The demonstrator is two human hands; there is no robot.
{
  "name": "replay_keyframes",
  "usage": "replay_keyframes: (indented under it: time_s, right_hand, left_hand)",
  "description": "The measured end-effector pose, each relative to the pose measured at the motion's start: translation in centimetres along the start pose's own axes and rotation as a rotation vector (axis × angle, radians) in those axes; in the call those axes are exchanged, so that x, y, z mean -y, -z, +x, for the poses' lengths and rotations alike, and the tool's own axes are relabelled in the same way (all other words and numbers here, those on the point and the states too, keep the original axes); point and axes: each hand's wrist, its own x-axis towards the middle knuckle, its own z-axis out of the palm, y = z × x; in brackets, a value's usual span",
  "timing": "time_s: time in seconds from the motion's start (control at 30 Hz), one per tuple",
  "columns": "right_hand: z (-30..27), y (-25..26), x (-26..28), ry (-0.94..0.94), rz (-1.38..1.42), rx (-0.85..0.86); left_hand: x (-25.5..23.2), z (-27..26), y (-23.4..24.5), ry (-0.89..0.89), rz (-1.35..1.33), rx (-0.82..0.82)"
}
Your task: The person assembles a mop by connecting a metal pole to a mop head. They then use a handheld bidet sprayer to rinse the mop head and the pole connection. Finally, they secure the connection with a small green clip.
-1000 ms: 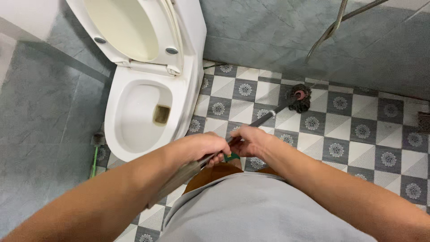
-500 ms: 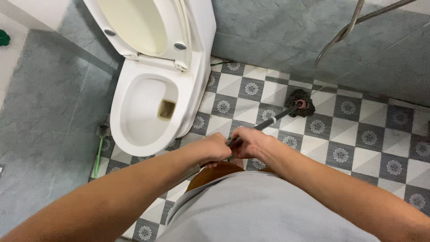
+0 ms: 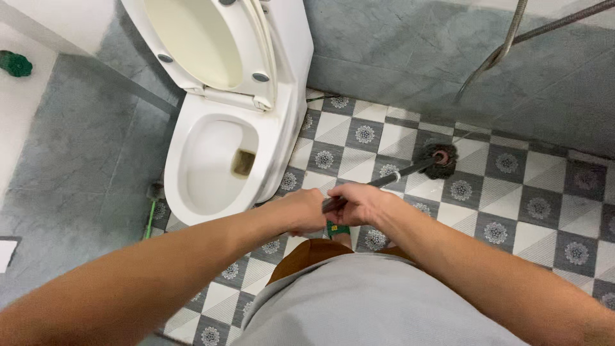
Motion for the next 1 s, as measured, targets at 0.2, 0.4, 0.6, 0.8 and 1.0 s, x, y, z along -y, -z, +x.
replay_keyframes:
  time_s: [0.2, 0.4, 0.6, 0.8, 1.0]
  right_hand:
    - [2.3, 6.3, 3.0, -0.077, 0.014, 0.043]
    - [0.2, 10.4, 4.4, -0.114, -0.073, 0.041]
    - [-1.7, 11.5, 4.9, -0.144, -0.136, 0.059]
    - [-2.9, 11.8, 6.2, -0.158, -0.139, 0.148]
    - [-2.4, 11.0, 7.0, -0.096, -0.104, 0.088]
  left_hand:
    - [-4.7, 5.6, -2.8, 0.045, -0.168, -0.016]
    - [-8.6, 7.8, -5.2, 0.002, -0.049, -0.029]
    - [-11.6, 4.6, -3.8, 0.064, -0.203, -0.042]
    - [-13.8, 4.3, -2.3, 0.115, -0.169, -0.035]
    - [-11.9, 6.5, -0.9, 0.080, -0.067, -0.004]
